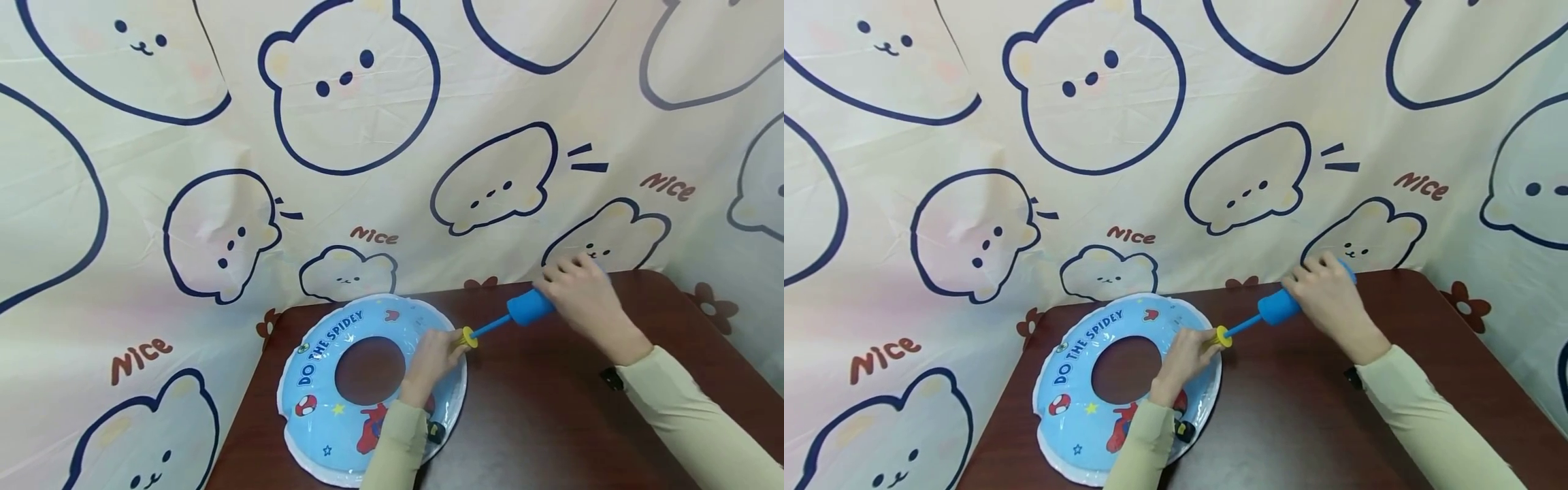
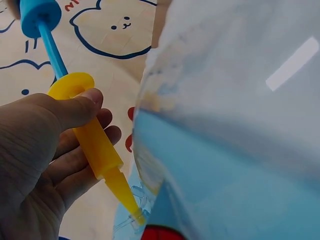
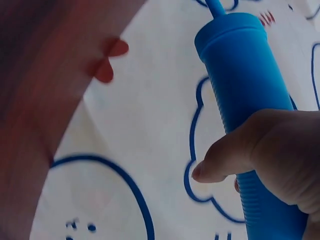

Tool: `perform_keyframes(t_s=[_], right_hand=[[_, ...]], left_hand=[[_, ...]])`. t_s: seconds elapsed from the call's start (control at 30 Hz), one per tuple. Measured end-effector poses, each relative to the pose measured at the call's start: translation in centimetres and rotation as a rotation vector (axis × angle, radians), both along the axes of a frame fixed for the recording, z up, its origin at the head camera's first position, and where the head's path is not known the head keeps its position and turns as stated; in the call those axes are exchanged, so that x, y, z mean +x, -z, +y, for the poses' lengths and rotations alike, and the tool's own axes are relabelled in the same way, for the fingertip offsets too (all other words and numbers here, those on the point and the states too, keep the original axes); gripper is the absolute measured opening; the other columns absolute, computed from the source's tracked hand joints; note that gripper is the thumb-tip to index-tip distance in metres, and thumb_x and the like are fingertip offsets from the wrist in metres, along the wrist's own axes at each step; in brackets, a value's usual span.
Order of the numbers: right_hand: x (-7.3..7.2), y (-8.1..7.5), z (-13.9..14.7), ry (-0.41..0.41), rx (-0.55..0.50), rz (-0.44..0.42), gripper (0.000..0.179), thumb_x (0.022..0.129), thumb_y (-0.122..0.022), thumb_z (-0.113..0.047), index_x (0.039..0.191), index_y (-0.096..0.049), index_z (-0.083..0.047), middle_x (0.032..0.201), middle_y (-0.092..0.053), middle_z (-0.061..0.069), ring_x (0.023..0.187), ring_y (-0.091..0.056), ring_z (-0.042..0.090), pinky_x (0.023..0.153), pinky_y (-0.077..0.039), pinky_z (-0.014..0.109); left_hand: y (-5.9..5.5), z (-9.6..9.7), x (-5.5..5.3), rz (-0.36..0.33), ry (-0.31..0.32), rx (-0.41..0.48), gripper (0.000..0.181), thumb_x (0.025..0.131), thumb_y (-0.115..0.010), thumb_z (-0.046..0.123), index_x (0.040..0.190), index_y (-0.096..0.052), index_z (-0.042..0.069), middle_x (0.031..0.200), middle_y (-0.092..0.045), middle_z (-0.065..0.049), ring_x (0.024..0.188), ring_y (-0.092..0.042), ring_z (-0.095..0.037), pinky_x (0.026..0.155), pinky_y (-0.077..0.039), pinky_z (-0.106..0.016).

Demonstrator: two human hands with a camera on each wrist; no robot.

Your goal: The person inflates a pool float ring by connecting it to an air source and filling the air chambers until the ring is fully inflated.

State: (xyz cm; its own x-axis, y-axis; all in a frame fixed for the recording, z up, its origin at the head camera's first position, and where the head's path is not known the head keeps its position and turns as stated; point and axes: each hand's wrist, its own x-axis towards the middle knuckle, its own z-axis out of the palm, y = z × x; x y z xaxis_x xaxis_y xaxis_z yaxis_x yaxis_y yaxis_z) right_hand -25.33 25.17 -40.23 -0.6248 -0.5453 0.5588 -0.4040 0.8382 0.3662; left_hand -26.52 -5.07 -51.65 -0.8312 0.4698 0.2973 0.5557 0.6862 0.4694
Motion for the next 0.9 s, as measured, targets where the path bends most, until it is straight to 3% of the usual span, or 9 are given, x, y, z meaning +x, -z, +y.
perform_keyframes(t_s=[0.33,0.6,0.73,0.9], right_hand=[[-0.8,3.2,-5.1,-0.009,0.072,-0.054,0.053,0.062,-0.107,-0.024,0.106,-0.080,-0.013,0.109,-0.080,0.012,0.101,-0.074,0.036,0.091,-0.058,0.053],[-1.1,5.4,-6.4,-0.047,0.116,-0.106,0.057,0.061,-0.107,-0.028,0.109,-0.079,-0.014,0.105,-0.080,0.010,0.096,-0.074,0.032,0.088,-0.060,0.051],[-0.9,4.9,-5.6,-0.019,0.111,-0.178,0.057,0.063,-0.106,-0.026,0.112,-0.078,-0.015,0.109,-0.080,0.010,0.100,-0.074,0.033,0.092,-0.059,0.054],[-0.3,2.7,-3.0,0.032,0.047,-0.245,0.057,0.062,-0.106,-0.023,0.111,-0.077,-0.013,0.111,-0.080,0.012,0.103,-0.074,0.037,0.095,-0.056,0.058]], left_hand=[[-0.1,-0.2,0.0,0.020,0.000,0.029,0.022,0.100,-0.077,0.026,0.117,-0.082,0.013,0.097,-0.081,0.002,0.077,-0.063,-0.002,0.078,-0.055,-0.012],[0.2,0.2,0.0,0.062,0.007,-0.031,0.030,0.100,-0.076,0.029,0.126,-0.080,0.013,0.102,-0.082,0.001,0.080,-0.065,-0.006,0.085,-0.058,-0.018],[0.2,0.3,0.0,0.064,0.013,-0.041,0.031,0.101,-0.076,0.030,0.127,-0.079,0.012,0.100,-0.081,0.001,0.078,-0.063,-0.006,0.081,-0.056,-0.015],[0.1,0.1,0.2,0.036,0.003,-0.029,0.029,0.100,-0.077,0.026,0.125,-0.080,0.011,0.100,-0.082,-0.001,0.075,-0.061,-0.005,0.074,-0.052,-0.010]])
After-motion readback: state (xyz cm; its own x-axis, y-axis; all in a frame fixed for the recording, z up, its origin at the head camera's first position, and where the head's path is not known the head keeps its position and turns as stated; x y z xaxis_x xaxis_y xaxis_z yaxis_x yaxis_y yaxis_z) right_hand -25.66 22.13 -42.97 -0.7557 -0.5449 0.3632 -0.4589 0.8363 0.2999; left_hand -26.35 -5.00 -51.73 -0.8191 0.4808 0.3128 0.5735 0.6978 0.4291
